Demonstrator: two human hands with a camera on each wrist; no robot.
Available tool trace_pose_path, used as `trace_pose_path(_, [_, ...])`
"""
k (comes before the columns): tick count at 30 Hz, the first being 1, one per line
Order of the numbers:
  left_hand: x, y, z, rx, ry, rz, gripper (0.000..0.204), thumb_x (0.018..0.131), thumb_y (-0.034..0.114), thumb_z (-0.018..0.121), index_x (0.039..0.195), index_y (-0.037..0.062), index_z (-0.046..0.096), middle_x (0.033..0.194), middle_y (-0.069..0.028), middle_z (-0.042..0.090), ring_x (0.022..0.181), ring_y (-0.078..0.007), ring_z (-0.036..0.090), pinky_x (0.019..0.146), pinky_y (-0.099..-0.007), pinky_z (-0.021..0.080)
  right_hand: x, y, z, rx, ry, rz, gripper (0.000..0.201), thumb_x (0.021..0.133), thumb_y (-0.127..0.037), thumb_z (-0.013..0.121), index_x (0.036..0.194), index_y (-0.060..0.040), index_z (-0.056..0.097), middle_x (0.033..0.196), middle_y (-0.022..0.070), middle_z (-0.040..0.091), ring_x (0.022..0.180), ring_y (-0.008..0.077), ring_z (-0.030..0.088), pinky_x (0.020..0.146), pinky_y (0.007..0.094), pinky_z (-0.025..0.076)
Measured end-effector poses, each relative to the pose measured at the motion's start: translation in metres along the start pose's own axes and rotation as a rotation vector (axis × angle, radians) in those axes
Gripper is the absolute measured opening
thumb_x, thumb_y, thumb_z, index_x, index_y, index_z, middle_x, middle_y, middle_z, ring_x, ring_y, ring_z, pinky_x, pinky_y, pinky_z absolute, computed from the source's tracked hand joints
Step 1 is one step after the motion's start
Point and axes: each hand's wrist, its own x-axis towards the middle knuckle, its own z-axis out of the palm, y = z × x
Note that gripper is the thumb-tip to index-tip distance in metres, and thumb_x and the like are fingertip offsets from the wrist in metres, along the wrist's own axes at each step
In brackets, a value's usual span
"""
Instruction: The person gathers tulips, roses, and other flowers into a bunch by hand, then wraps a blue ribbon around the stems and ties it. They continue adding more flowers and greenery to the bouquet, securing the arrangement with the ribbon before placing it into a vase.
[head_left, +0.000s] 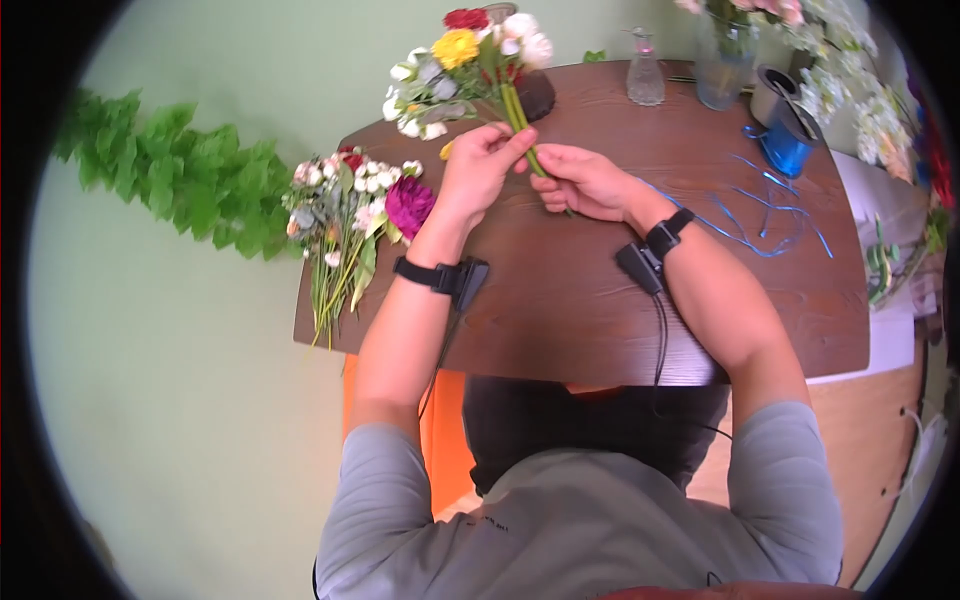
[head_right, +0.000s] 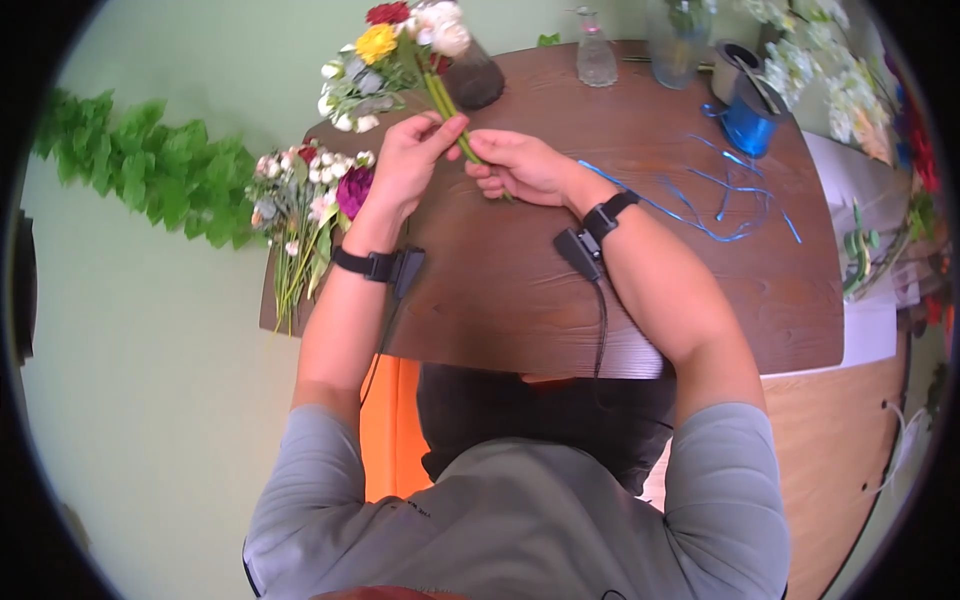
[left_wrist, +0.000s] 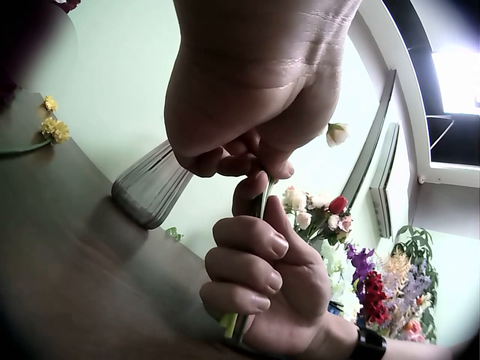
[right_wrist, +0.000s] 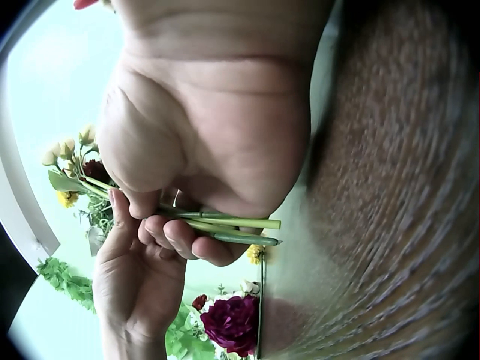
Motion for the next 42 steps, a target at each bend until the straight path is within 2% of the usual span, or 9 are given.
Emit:
trace_pose_path(9, [-0.024, 0.006, -0.019, 0.12, -0.018, 0.034, 0.03, 0.098, 0.014, 0.076, 0.122, -0.0028, 0.072, 0.094, 0.0028, 0.07, 0.088, -0.0052, 0.062, 0.083, -0.0224, 0.051, 0.004, 0.003, -0.001, -0.112, 0.094, -0.08, 0.02, 0.113, -0.03, 0.048, 0.11, -0.0121, 0.055, 0.081, -0.0067, 0.041, 0.07, 0.0057, 0.036, 0.066, 0.0212, 0.034])
trace_pose_path(12, [-0.049, 0.013, -0.047, 0.212, 0.091, 0.04, 0.03, 0.097, 0.013, 0.076, 0.124, 0.0003, 0.072, 0.093, 0.0034, 0.069, 0.088, -0.0043, 0.062, 0.082, -0.0212, 0.051, 0.005, 0.003, -0.004, -0.118, 0.115, -0.091, 0.02, 0.114, -0.03, 0.047, 0.11, -0.0125, 0.055, 0.081, -0.0068, 0.042, 0.07, 0.0054, 0.036, 0.066, 0.0212, 0.034])
trace_pose_path(15, [-0.076, 0.004, -0.092, 0.245, 0.313, 0.038, 0.022, 0.099, 0.012, 0.074, 0.119, 0.0022, 0.072, 0.089, 0.0034, 0.069, 0.078, -0.0008, 0.059, 0.066, -0.0173, 0.045, 0.006, 0.002, -0.006, -0.119, 0.136, -0.102, 0.019, 0.114, -0.029, 0.046, 0.11, -0.013, 0.055, 0.081, -0.0066, 0.042, 0.07, 0.0055, 0.036, 0.066, 0.021, 0.034])
trace_pose_path(18, [-0.098, -0.021, -0.147, 0.379, 0.575, 0.159, 0.021, 0.1, 0.016, 0.072, 0.116, 0.0026, 0.071, 0.081, 0.0014, 0.069, 0.069, -0.0037, 0.059, 0.062, -0.0199, 0.046, 0.006, 0.002, -0.005, -0.112, 0.138, -0.111, 0.019, 0.114, -0.029, 0.046, 0.11, -0.0132, 0.055, 0.081, -0.0064, 0.042, 0.07, 0.0057, 0.036, 0.065, 0.021, 0.034])
trace_pose_path(22, [-0.126, -0.042, -0.216, 0.814, 0.863, 0.06, 0.024, 0.097, 0.02, 0.073, 0.112, 0.0022, 0.075, 0.076, -0.0026, 0.068, 0.066, -0.0099, 0.061, 0.064, -0.0271, 0.05, 0.007, 0.003, -0.007, -0.11, 0.135, -0.119, 0.019, 0.114, -0.03, 0.047, 0.11, -0.0134, 0.055, 0.081, -0.0063, 0.042, 0.07, 0.006, 0.036, 0.065, 0.0211, 0.034])
trace_pose_path(23, [-0.129, -0.048, -0.229, 0.832, 0.889, 0.009, 0.027, 0.093, 0.023, 0.076, 0.11, 0.0024, 0.076, 0.078, -0.0061, 0.069, 0.069, -0.0164, 0.065, 0.067, -0.0325, 0.053, 0.007, 0.004, -0.007, -0.11, 0.138, -0.117, 0.019, 0.114, -0.03, 0.047, 0.11, -0.0134, 0.055, 0.081, -0.0063, 0.042, 0.07, 0.006, 0.037, 0.065, 0.0211, 0.034])
trace_pose_path(27, [-0.141, -0.06, -0.248, 1.034, 0.741, -0.187, 0.03, 0.086, 0.024, 0.081, 0.108, 0.0033, 0.077, 0.085, -0.0111, 0.072, 0.08, -0.0255, 0.07, 0.077, -0.0385, 0.055, 0.007, 0.002, -0.005, -0.11, 0.147, -0.111, 0.018, 0.114, -0.029, 0.047, 0.11, -0.0133, 0.055, 0.08, -0.0062, 0.042, 0.07, 0.0061, 0.037, 0.065, 0.0214, 0.034])
trace_pose_path(33, [-0.139, -0.067, -0.248, 1.009, 0.751, -0.284, 0.029, 0.083, 0.023, 0.084, 0.102, 0.0022, 0.076, 0.086, -0.0106, 0.074, 0.079, -0.024, 0.07, 0.076, -0.0374, 0.055, 0.006, 0.0, -0.001, -0.114, 0.163, -0.111, 0.017, 0.114, -0.028, 0.047, 0.111, -0.0129, 0.055, 0.08, -0.0061, 0.042, 0.07, 0.0061, 0.037, 0.066, 0.0214, 0.035])
trace_pose_path(42, [-0.132, -0.065, -0.259, 0.836, 0.851, -0.129, 0.02, 0.091, 0.016, 0.078, 0.102, 0.0, 0.074, 0.084, -0.0075, 0.073, 0.073, -0.0181, 0.065, 0.072, -0.0329, 0.054, 0.005, -0.001, 0.0, -0.122, 0.157, -0.106, 0.019, 0.114, -0.029, 0.047, 0.11, -0.013, 0.056, 0.081, -0.0066, 0.042, 0.071, 0.0056, 0.037, 0.066, 0.0209, 0.035])
